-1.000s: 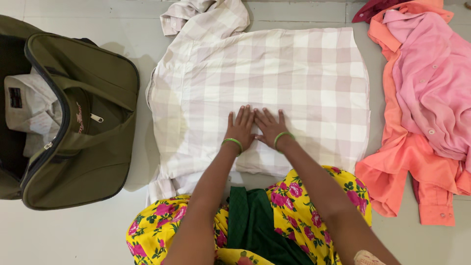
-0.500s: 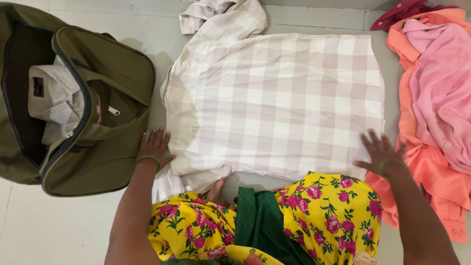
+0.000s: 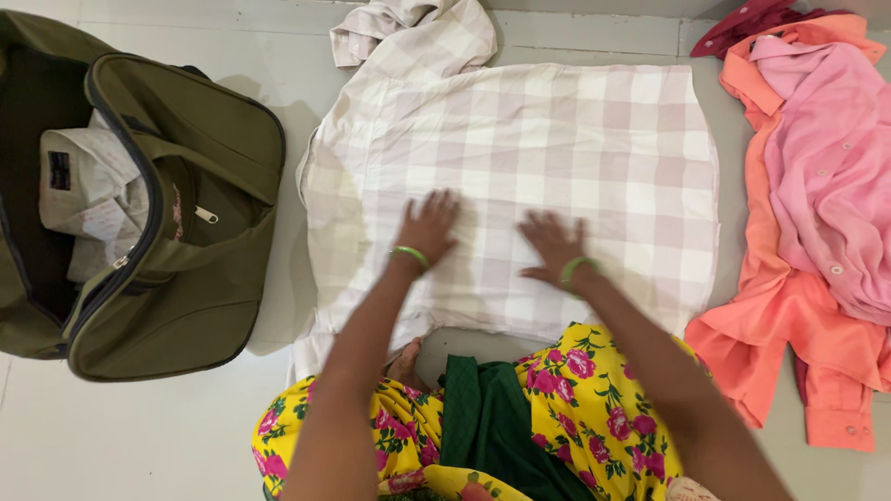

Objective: The person sits on the floor and folds a white and pink checkered shirt. They smooth the fabric, fold the sleeves inward, and roll the shirt into a compact bundle before placing it into a green duffel bag.

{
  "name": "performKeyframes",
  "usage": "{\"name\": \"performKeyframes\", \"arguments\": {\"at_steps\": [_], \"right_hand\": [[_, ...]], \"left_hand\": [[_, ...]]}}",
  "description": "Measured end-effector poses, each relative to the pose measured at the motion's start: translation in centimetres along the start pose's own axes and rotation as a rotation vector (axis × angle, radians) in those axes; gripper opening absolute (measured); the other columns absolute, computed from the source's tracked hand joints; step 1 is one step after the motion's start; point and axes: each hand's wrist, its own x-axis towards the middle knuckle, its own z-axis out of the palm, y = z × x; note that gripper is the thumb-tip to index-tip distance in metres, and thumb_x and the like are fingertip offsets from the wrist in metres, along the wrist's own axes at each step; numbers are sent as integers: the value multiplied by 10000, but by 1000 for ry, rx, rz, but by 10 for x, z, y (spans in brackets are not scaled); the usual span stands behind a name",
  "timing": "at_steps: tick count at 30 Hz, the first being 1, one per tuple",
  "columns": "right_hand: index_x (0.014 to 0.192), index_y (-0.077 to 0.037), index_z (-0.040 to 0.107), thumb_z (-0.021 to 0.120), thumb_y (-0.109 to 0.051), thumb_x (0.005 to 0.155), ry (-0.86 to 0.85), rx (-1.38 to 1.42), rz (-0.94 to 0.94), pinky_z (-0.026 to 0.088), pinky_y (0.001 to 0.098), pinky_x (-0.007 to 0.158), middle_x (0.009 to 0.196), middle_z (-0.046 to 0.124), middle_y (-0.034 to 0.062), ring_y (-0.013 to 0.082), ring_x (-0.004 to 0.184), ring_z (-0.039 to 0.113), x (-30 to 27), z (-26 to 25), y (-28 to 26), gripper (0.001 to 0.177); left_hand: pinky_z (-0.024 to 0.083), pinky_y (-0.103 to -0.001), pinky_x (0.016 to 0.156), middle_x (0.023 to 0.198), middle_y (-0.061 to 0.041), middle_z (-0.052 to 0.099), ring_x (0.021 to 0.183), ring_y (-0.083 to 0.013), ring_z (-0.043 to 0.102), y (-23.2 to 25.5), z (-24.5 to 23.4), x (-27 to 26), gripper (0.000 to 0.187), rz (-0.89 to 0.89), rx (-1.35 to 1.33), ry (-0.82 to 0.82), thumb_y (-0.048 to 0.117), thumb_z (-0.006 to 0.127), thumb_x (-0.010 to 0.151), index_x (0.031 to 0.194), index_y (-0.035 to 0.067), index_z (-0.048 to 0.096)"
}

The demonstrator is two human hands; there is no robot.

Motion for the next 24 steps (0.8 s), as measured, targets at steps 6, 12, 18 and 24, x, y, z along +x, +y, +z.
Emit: {"name": "performKeyframes", "arguments": {"at_steps": [6, 12, 18, 24], "right_hand": [[1642, -311, 37, 749, -678, 779, -280, -179, -118, 72, 770, 1156, 1738, -115, 11, 295, 1598, -66, -20, -39, -61, 1178], [1635, -381, -42, 894, -570, 705, -546, -292, -63, 87, 734, 1203, 1733, -189, -35, 256, 1605, -123, -95, -56, 34, 1333], [1635, -370, -119, 833, -543, 780, -450, -353, 201, 183, 704, 1179, 1745, -219, -19, 270, 1613, -69, -164, 8, 128, 1291], [1620, -385, -71, 691, -780, 710, -348, -209, 415, 139, 713, 1173, 1725, -175, -9, 281, 1590, -41, -200, 52, 182, 1251]], "left_hand": [[108, -662, 1208, 1712, -122, -58, 1574, -362, -36, 65, -15, -30, 1124, 128, 9, -236, 729, 616, 838, 1656, 221, 36], [25, -704, 1191, 1724, -121, -132, 1573, -386, -107, -37, -20, -117, 1119, 4, 75, -374, 795, 584, 812, 1648, 312, 18], [63, -653, 1218, 1733, 3, -169, 1586, -284, -102, -111, -27, -198, 998, -291, 198, -599, 764, 470, 900, 1644, 358, -58], [159, -570, 1227, 1707, -46, 77, 1577, -250, 64, -140, 3, -220, 777, -267, 221, -338, 614, 445, 967, 1596, 235, 195]]}}
